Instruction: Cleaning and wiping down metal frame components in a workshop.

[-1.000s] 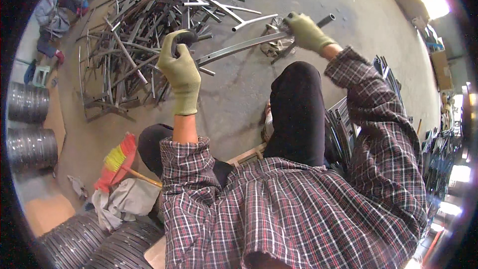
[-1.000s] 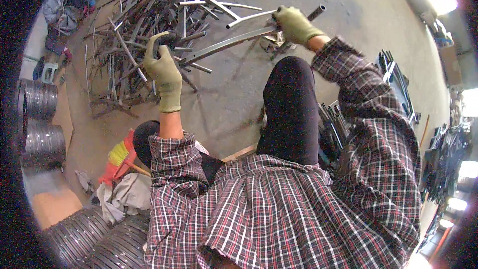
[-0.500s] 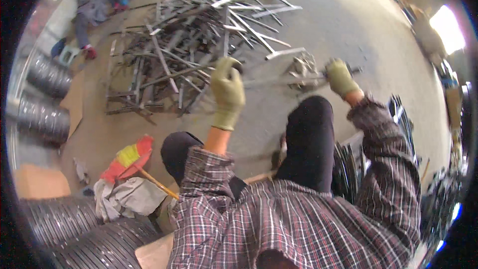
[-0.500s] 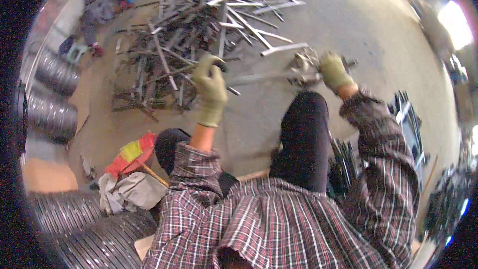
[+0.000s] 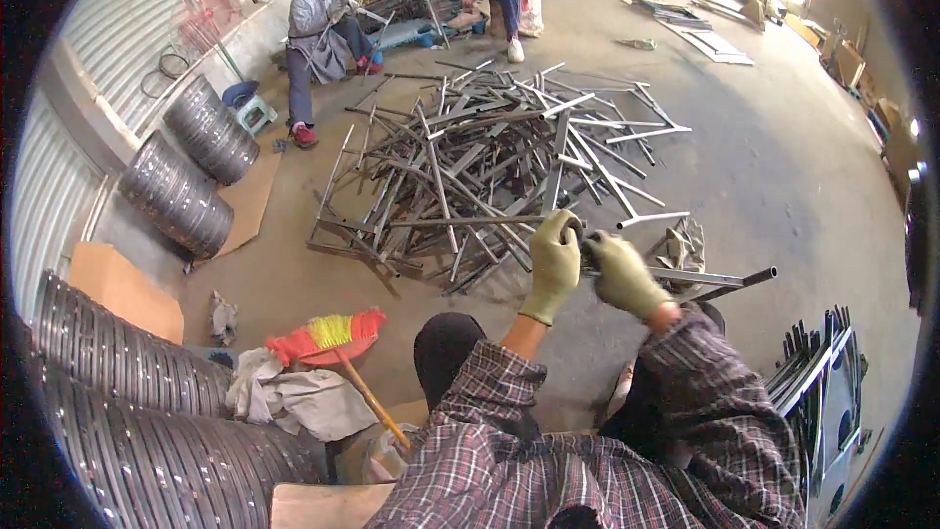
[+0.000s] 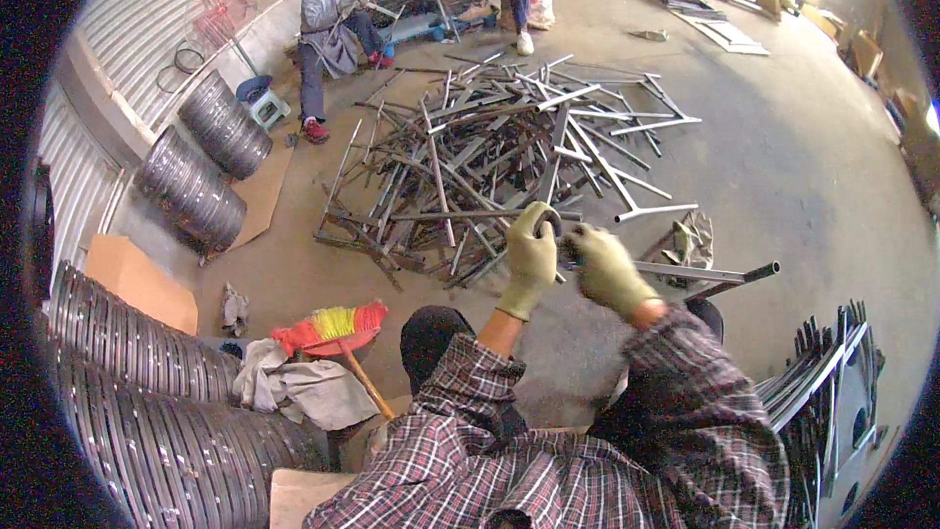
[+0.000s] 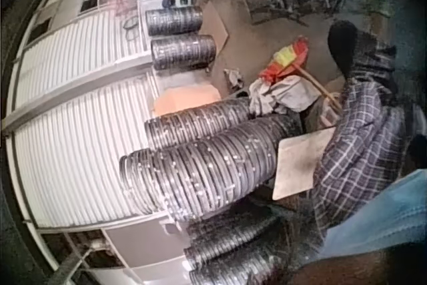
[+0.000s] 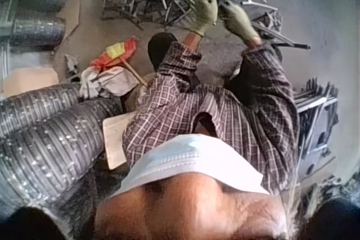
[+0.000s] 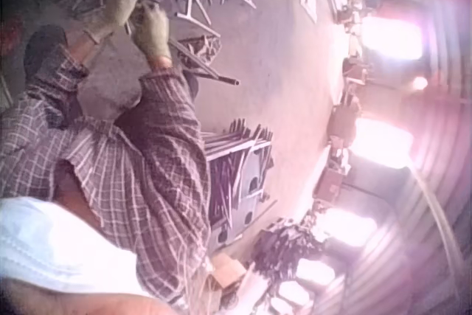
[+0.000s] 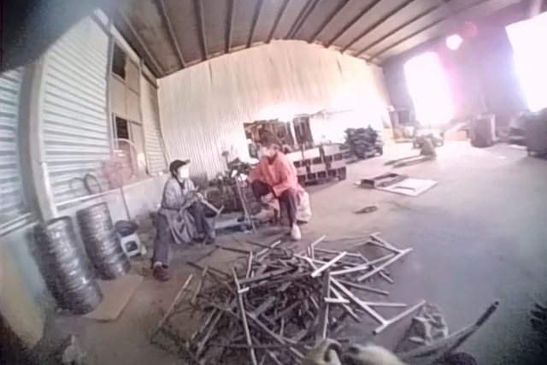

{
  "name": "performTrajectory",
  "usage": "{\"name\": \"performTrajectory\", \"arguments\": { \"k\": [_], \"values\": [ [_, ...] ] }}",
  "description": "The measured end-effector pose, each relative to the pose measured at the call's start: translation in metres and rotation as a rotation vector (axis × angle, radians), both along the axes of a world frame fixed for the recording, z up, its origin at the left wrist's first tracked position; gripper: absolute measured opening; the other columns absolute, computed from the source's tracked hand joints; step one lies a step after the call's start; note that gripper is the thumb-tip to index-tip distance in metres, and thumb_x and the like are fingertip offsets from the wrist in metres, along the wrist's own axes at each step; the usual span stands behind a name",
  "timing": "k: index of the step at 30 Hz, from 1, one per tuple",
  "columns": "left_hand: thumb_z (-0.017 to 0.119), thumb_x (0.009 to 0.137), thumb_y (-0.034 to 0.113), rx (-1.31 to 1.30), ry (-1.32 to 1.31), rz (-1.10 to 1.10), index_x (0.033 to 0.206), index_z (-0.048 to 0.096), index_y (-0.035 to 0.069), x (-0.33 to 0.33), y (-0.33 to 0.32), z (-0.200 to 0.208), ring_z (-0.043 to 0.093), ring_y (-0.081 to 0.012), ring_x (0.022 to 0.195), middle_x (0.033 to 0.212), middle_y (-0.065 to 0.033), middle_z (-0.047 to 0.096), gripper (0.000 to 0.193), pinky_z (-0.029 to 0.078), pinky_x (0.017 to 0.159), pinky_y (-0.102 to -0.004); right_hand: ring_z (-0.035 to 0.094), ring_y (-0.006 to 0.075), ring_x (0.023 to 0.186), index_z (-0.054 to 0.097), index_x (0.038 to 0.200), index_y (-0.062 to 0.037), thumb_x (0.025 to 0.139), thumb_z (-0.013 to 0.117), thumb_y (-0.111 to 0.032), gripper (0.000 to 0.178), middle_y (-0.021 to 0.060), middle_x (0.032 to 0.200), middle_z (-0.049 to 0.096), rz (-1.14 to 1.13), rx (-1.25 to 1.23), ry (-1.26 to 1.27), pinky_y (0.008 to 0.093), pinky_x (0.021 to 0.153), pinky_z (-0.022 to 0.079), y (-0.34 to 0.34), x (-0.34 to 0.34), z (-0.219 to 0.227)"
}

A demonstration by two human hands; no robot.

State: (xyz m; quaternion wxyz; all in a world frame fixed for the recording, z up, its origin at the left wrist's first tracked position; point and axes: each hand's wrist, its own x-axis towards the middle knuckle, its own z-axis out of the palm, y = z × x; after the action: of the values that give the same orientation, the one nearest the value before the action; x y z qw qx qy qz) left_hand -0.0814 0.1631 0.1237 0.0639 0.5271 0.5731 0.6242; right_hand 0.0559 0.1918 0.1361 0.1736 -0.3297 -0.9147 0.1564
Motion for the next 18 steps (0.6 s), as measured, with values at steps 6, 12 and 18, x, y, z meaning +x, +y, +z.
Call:
{"name": "performTrajectory", "arguments": {
  "k": [6, 12, 18],
  "values": [
    [0.049, 0.081, -0.004, 0.075, 0.070, -0.044, 0.081, 0.055, 0.000, 0.004, 0.032, 0.000, 0.056, -0.0367, 0.073, 0.076, -0.0165, 0.056, 0.007, 0.044, 0.068, -0.0436, 0.059, 0.0386, 0.092, 0.062, 0.115, -0.0065, 0.071, 0.074, -0.030, 0.052, 0.0175, 0.094, 0.062, -0.376, -0.019, -0.241, 0.0468, 0.083, 0.048, 0.049, 0.183, -0.005],
    [0.045, 0.084, 0.001, -0.102, 0.074, 0.053, 0.084, 0.064, -0.001, -0.021, 0.060, 0.005, 0.062, -0.0288, 0.074, 0.081, -0.0163, 0.066, 0.019, 0.047, 0.071, -0.0393, 0.058, 0.0337, 0.107, 0.062, 0.107, -0.0021, 0.066, 0.058, 0.006, 0.042, 0.0168, 0.111, 0.062, -0.414, 0.319, 0.348, 0.0370, 0.094, 0.045, 0.006, 0.198, 0.008],
    [0.044, 0.078, -0.002, -0.063, 0.002, 0.007, 0.076, 0.057, -0.002, 0.001, 0.090, 0.003, 0.055, -0.0213, 0.061, 0.066, -0.0115, 0.057, 0.013, 0.044, 0.062, -0.0337, 0.065, 0.0194, 0.092, 0.055, 0.121, 0.0012, 0.093, 0.055, -0.019, 0.034, 0.0112, 0.109, 0.064, -0.802, -0.595, 1.415, 0.0327, 0.073, 0.054, -0.047, 0.245, -0.079]
  ]
}}
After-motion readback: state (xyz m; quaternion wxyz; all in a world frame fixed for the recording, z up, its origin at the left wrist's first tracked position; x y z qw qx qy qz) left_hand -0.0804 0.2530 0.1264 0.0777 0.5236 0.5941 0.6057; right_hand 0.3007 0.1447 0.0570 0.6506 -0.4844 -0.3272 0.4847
